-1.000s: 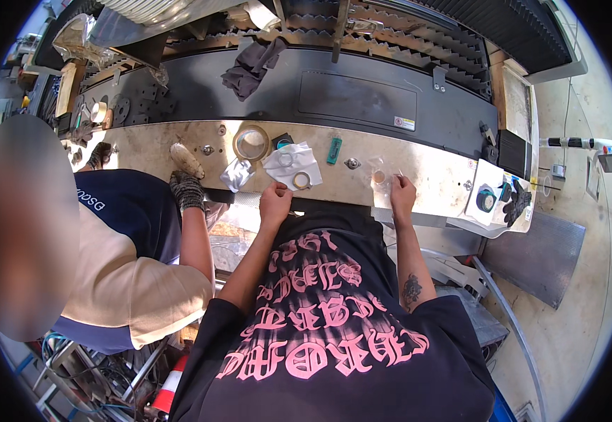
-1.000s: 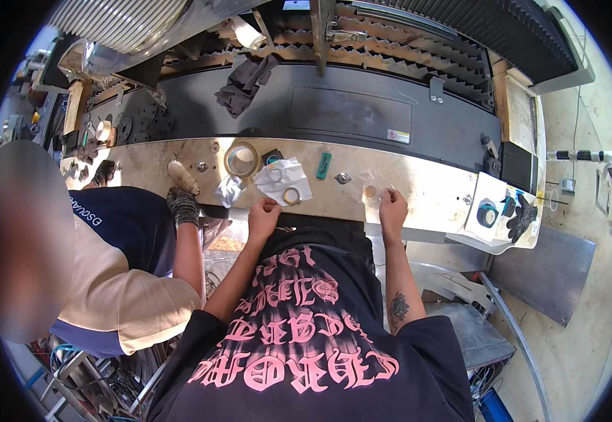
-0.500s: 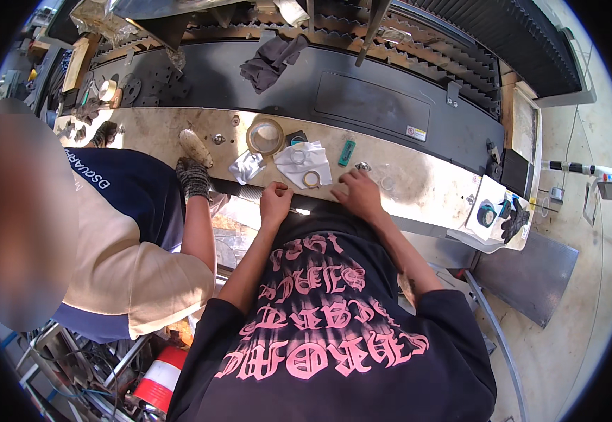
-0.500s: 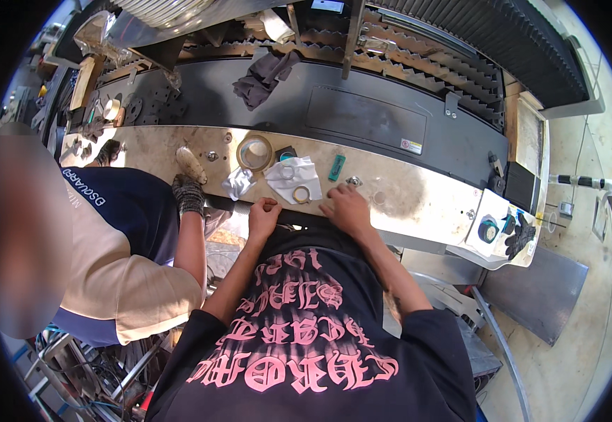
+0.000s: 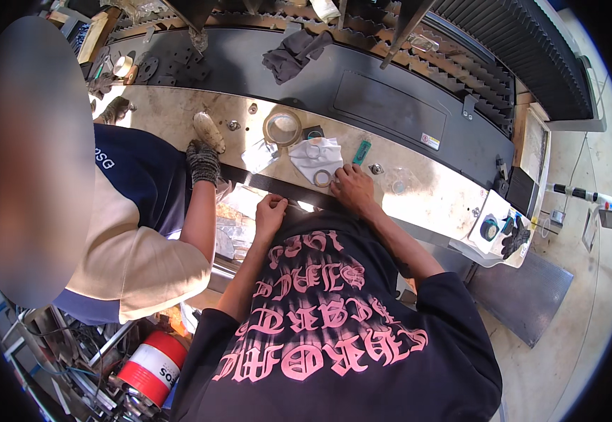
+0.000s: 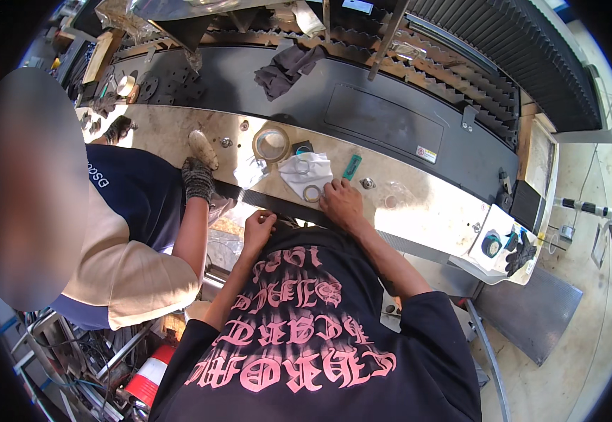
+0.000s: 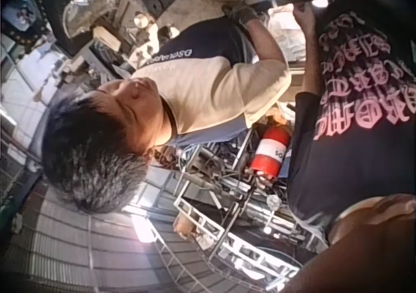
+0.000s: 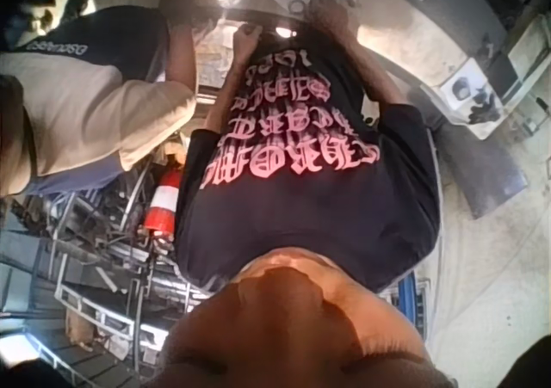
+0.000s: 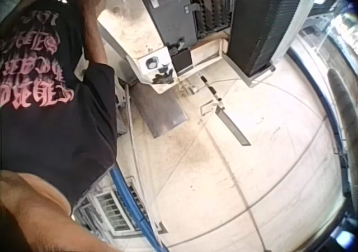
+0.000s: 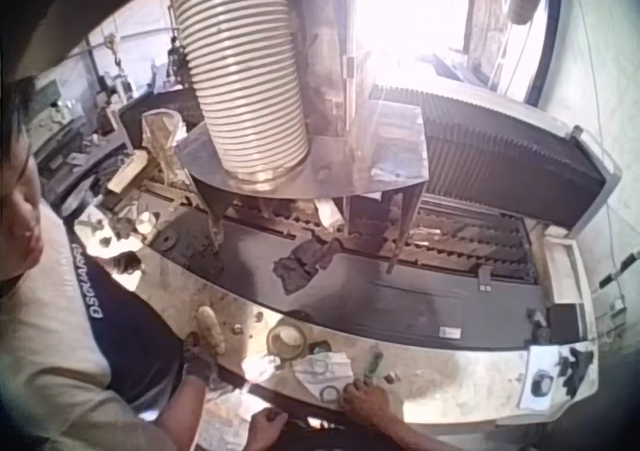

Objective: Cleaning and inspecting a laser cutting machine's optical lens and its housing components.

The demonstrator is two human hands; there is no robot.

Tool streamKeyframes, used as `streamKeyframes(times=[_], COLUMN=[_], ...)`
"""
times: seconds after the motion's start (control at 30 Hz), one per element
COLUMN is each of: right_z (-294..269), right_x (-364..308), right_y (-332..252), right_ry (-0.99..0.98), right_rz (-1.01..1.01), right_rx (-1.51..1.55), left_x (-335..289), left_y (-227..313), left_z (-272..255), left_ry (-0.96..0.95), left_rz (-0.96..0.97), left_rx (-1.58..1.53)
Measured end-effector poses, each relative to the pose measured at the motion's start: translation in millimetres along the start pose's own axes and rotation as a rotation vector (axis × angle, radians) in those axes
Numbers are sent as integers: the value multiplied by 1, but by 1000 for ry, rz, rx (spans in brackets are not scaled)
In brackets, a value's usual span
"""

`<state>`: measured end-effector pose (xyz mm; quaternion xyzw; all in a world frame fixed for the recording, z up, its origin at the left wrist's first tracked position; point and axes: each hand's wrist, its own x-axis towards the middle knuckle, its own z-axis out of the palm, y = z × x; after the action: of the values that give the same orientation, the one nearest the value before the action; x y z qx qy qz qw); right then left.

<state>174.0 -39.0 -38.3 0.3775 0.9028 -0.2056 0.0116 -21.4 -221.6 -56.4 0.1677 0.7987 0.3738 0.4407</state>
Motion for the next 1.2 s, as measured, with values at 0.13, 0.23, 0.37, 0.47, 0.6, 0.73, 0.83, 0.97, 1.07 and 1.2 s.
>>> streamKeyframes(times=[0.13,0.23,0.37,0.47,0.6,0.73,0.83,0.97,1.07,1.2], right_z=[3,13,12,5,-9,-13,-35,-120,-210,-281], right_x=[0,1,2,0,1,2,1,4,13,24], right_y=[5,14,16,12,5,2,-4,-49,-101,-144], right_ry=[63,107,126,174,116,39,111,343,582,763], right_rz=[-112,-200,-255,-234,-128,-21,-62,-211,-486,-721], right_rx=[-4,-5,-15,58,108,157,335,538,639,646], left_x=[5,12,16,16,17,27,25,25,42,41], left_y=[10,12,12,11,10,6,23,23,-12,-17], left_z=[6,10,12,12,16,22,23,21,19,26], left_ry=[-27,-54,-59,-63,-65,-84,-124,-117,-178,-57], left_rz=[0,55,49,36,4,59,16,-9,56,193], left_rx=[41,89,59,60,41,30,-2,-10,-10,135])
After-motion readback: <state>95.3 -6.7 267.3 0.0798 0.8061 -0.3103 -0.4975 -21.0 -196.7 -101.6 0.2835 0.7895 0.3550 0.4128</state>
